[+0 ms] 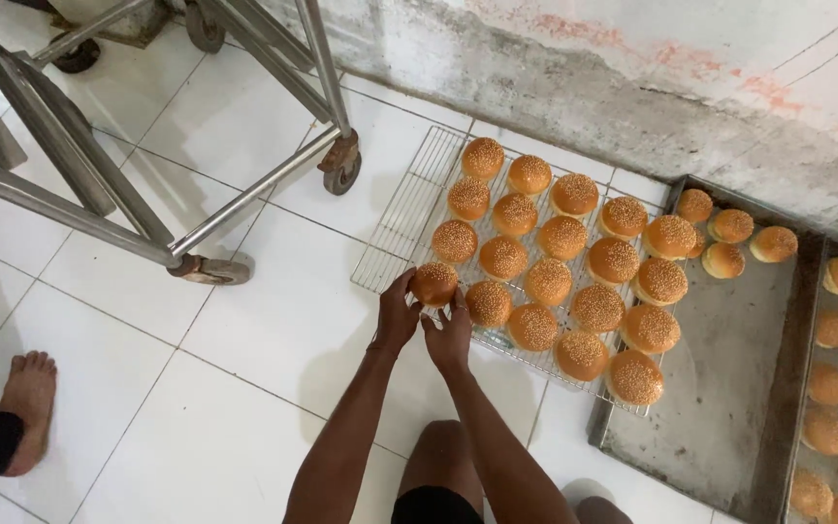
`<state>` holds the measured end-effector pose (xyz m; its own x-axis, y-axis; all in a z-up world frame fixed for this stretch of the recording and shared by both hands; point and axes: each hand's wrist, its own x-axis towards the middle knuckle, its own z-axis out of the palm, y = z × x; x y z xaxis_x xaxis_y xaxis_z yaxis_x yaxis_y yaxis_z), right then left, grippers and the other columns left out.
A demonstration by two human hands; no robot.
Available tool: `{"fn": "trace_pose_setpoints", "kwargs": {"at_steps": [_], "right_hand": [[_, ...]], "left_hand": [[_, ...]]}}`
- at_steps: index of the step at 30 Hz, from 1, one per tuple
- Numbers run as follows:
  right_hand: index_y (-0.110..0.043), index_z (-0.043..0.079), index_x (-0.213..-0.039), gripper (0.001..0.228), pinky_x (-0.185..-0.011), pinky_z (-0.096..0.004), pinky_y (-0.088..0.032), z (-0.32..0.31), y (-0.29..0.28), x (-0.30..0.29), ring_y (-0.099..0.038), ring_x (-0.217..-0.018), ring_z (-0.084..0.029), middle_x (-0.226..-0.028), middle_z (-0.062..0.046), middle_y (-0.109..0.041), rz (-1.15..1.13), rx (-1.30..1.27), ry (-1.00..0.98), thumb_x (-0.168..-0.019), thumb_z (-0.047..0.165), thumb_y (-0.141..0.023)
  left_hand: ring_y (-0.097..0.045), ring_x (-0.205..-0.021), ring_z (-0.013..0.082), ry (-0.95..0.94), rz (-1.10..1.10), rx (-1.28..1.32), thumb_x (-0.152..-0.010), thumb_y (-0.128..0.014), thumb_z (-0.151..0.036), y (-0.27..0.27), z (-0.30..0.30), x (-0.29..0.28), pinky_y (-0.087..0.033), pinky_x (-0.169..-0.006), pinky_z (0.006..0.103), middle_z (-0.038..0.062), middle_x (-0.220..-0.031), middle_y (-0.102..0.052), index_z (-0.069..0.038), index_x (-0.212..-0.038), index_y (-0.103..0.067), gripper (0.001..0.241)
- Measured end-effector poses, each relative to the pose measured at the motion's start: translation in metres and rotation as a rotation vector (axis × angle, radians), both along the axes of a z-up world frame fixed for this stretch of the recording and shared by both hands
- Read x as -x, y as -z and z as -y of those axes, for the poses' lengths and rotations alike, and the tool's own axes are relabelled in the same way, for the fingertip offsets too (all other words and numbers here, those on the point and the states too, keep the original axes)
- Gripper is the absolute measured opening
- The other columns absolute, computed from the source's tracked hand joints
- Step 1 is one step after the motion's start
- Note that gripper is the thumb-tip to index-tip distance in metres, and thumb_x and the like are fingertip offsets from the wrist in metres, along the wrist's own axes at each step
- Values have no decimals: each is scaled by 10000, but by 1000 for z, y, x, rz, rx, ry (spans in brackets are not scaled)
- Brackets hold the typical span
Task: Organize burger buns on a cooling rack and place the rack onto a storage shelf.
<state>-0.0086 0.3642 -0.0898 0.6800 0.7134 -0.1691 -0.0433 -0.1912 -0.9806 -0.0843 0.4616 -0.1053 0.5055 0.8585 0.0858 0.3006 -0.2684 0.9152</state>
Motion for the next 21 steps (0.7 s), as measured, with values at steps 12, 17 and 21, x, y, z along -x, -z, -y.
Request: {"fn": "trace_pose_setpoints", "kwargs": {"at_steps": [12, 17, 21], "right_hand": [[-267, -16, -1557, 797, -1195, -376, -414, 75, 9, 13, -405, -1497, -284, -1601, -198, -386, 40, -49, -28, -886, -43, -696], [-364, -8, -1512, 683, -1137, -379, -484, 159, -28, 20, -487, -1434, -269, -1527, -188, -488, 43, -31, 6, -897, -39, -658], [-481, 25, -1438, 585, -1007, -353, -611, 211, -86, 19, -624, -1318, -221, -1422, -143, -601, 113, 136, 19, -887, -10, -675]], "left_hand": [[-550, -1347, 374, -89, -13, -104, -851, -773, -24, -13, 54, 33, -455, -1105, 441, 240, -1446, -573, 9, -1493, -468, 712], [-628, -1269, 319, -113, 17, -72, -861, -787, -138, -26, 140, 60, -484, -1075, 418, 167, -1370, -658, -30, -1383, -593, 567], [-679, -1213, 243, -62, -35, 230, -808, -787, -110, -61, 202, 68, -510, -1051, 379, 111, -1294, -734, -55, -1315, -666, 524]]}}
